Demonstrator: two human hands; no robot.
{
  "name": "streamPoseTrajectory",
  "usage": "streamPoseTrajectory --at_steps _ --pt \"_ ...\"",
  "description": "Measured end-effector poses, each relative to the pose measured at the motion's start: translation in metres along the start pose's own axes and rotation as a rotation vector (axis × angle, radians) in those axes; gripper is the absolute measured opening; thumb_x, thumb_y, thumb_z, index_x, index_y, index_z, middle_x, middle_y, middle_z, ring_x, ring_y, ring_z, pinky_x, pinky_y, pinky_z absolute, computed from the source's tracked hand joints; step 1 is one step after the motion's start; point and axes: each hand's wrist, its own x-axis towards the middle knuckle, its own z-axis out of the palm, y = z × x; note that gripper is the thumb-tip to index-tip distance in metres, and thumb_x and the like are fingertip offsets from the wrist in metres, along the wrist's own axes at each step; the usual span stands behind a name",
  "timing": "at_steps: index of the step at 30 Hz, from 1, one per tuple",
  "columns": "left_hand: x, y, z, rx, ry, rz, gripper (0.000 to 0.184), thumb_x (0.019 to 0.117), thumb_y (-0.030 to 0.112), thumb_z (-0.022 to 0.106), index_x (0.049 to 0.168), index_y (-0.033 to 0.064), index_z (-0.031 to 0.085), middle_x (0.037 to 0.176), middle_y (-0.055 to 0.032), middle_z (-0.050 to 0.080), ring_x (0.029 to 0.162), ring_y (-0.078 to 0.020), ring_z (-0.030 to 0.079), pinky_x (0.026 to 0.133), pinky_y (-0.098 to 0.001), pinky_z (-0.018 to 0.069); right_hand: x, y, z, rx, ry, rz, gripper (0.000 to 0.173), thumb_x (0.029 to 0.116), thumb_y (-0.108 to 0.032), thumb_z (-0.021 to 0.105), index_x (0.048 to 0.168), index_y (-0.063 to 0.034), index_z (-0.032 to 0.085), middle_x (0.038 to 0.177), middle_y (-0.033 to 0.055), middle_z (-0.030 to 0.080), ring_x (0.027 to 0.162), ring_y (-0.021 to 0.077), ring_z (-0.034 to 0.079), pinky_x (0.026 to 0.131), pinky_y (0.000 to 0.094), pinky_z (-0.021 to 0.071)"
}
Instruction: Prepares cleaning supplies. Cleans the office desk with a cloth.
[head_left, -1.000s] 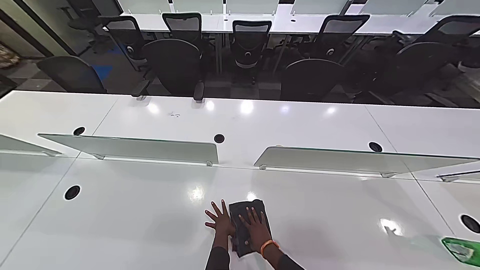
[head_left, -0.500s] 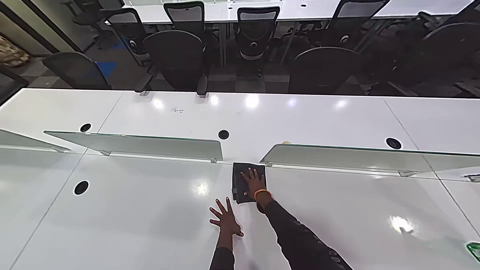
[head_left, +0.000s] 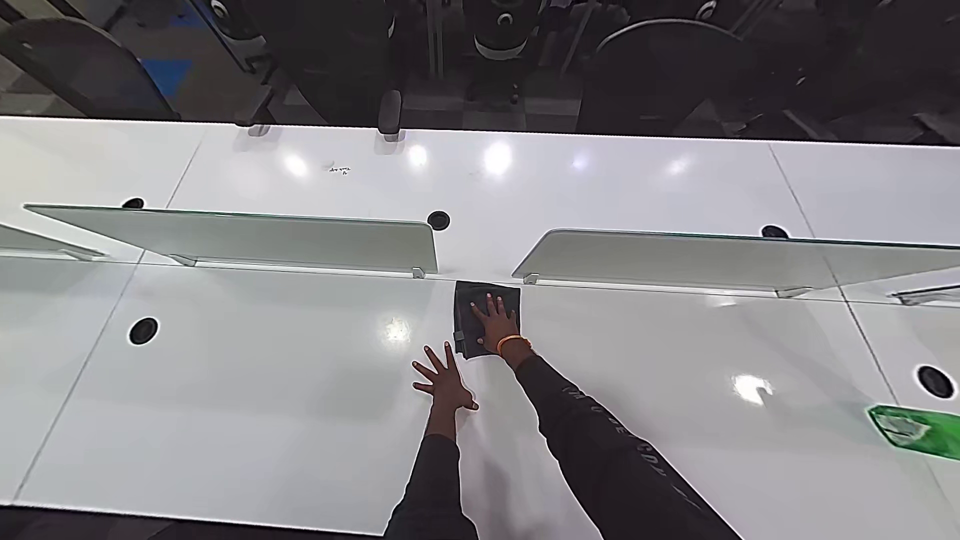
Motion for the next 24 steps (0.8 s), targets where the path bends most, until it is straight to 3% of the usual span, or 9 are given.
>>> streamPoseTrajectory --at_steps 5,7,9,12,16,20,24 --pt "-0.011 -0.012 -0.008 -0.005 -0.019 0.087 0.172 0.0395 0.05 0.102 0.166 0.0286 -0.013 0.16 -0.0239 -0.042 0.143 -0.0669 -0.028 0.099 -0.0942 0.0085 -0.048 -0.008 0.031 -0.034 -0.041 -0.034 0.111 0.0809 -0.037 0.084 0.166 -0.039 0.013 0.174 0.0157 -0.005 0.158 0.0487 -0.002 0.115 0.0804 0.0184" --pt "-0.017 -0.023 -0.009 0.089 -0.03 0.14 0.169 0.0424 0.05 0.101 0.166 0.0282 -0.011 0.163 -0.0241 -0.037 0.146 -0.0645 -0.025 0.103 -0.0922 0.0094 -0.067 -0.01 0.044 -0.048 -0.049 -0.059 0.111 0.0811 -0.038 0.084 0.166 -0.0387 0.012 0.174 0.0171 -0.005 0.158 0.0493 -0.001 0.116 0.0799 0.0153" --pt "-0.029 -0.042 -0.005 0.168 -0.02 0.174 0.166 0.0426 0.044 0.103 0.167 0.0298 -0.006 0.168 -0.0179 -0.03 0.151 -0.0571 -0.022 0.105 -0.0901 0.0126 -0.087 -0.013 0.061 -0.049 -0.053 -0.092 0.111 0.0816 -0.038 0.083 0.167 -0.0378 0.011 0.174 0.0186 -0.006 0.158 0.0497 -0.001 0.117 0.0798 0.0121" --pt "-0.061 -0.071 0.019 0.205 -0.026 0.134 0.166 0.0418 0.041 0.103 0.167 0.0306 -0.005 0.169 -0.015 -0.028 0.153 -0.0552 -0.02 0.104 -0.0896 0.0205 -0.122 -0.019 0.093 -0.04 -0.075 -0.145 0.114 0.0798 -0.036 0.085 0.167 -0.0367 0.012 0.173 0.0196 -0.006 0.157 0.0506 -0.003 0.116 0.0811 0.0109" --pt "-0.115 -0.098 0.073 0.183 -0.039 -0.003 0.171 0.0401 0.045 0.103 0.166 0.03 -0.01 0.166 -0.0191 -0.034 0.15 -0.0596 -0.022 0.102 -0.0906 0.0205 -0.19 -0.018 0.153 -0.025 -0.131 -0.216 0.114 0.0787 -0.037 0.087 0.166 -0.038 0.014 0.174 0.0164 -0.006 0.158 0.0498 -0.004 0.114 0.0833 0.0103" --pt "-0.158 -0.12 0.114 0.126 -0.022 -0.146 0.173 0.038 0.05 0.103 0.166 0.0287 -0.012 0.166 -0.0194 -0.035 0.15 -0.0605 -0.021 0.099 -0.0889 0.0285 -0.253 0.017 0.198 -0.015 -0.146 -0.211 0.113 0.077 -0.038 0.087 0.164 -0.0441 0.016 0.176 0.009 -0.003 0.159 0.0442 -0.001 0.116 0.0805 0.0125" --pt "-0.171 -0.131 0.131 0.108 -0.009 -0.189 0.177 0.0349 0.051 0.103 0.166 0.029 -0.014 0.165 -0.0189 -0.035 0.15 -0.0595 -0.022 0.098 -0.0898 0.0285 -0.271 0.081 0.198 0.044 -0.059 -0.083 0.111 0.0746 -0.046 0.088 0.163 -0.0452 0.021 0.176 0.0055 0.002 0.16 0.0422 0.002 0.116 0.0794 0.016"
